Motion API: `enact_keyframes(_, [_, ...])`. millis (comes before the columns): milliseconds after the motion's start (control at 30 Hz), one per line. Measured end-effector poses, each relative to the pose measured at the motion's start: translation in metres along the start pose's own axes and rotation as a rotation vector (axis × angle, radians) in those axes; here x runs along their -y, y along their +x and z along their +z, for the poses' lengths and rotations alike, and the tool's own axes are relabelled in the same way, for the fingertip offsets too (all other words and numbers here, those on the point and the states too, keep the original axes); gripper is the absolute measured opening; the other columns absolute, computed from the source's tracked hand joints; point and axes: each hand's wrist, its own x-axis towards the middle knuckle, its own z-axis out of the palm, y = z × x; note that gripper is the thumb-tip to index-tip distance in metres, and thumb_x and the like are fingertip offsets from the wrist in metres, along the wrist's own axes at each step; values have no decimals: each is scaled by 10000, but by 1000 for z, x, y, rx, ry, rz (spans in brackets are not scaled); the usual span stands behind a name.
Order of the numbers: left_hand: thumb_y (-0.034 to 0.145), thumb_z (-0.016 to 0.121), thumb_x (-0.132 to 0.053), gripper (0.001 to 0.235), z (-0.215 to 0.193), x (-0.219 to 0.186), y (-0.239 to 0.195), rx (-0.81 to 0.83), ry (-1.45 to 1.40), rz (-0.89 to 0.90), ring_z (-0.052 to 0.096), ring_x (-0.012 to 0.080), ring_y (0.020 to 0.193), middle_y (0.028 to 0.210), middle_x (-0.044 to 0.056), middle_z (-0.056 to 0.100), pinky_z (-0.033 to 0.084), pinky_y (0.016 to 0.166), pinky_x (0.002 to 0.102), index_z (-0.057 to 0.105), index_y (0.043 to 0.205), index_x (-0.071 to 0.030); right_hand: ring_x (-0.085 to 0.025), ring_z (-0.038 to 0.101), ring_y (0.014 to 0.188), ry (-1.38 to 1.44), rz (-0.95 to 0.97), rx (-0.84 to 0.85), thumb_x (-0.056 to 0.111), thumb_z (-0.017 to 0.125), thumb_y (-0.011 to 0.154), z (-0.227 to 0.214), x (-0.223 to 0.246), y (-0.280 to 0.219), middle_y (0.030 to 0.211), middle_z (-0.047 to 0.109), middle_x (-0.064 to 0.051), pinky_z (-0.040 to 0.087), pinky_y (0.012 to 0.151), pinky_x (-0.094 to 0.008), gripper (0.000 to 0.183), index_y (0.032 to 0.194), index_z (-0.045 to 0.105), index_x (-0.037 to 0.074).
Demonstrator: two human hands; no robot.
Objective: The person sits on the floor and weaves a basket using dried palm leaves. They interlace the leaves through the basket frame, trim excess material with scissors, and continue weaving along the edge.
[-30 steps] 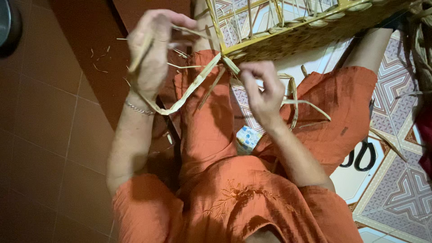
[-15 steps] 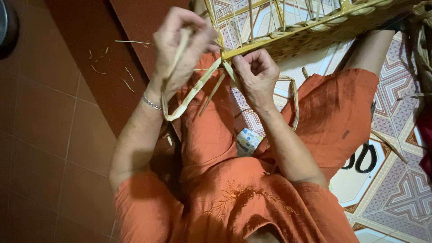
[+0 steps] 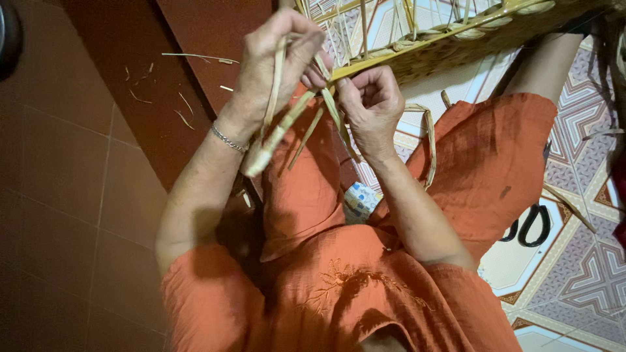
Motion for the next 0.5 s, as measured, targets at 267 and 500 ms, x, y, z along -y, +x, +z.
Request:
enact_keyframes(267, [955,809,-116,200,-16,-16,-11,252,349,301,725,170,865,989,79,717,642,771,312,659,1032,-9,-32,606,727,-36,-111,18,-4,727,1017,0,-2,-1,893,657,-14,512,640,-197,198,1031,533,30])
enact_keyframes(500, [976,570,87,118,0,-9,1,102,263,228,723,100,858,1009,94,664,630,760,251,580,1084,40,-42,617,750,11,-100,18,-21,721,1017,0,-6,-1,917,662,-19,523,682,-202,195,1040,533,25])
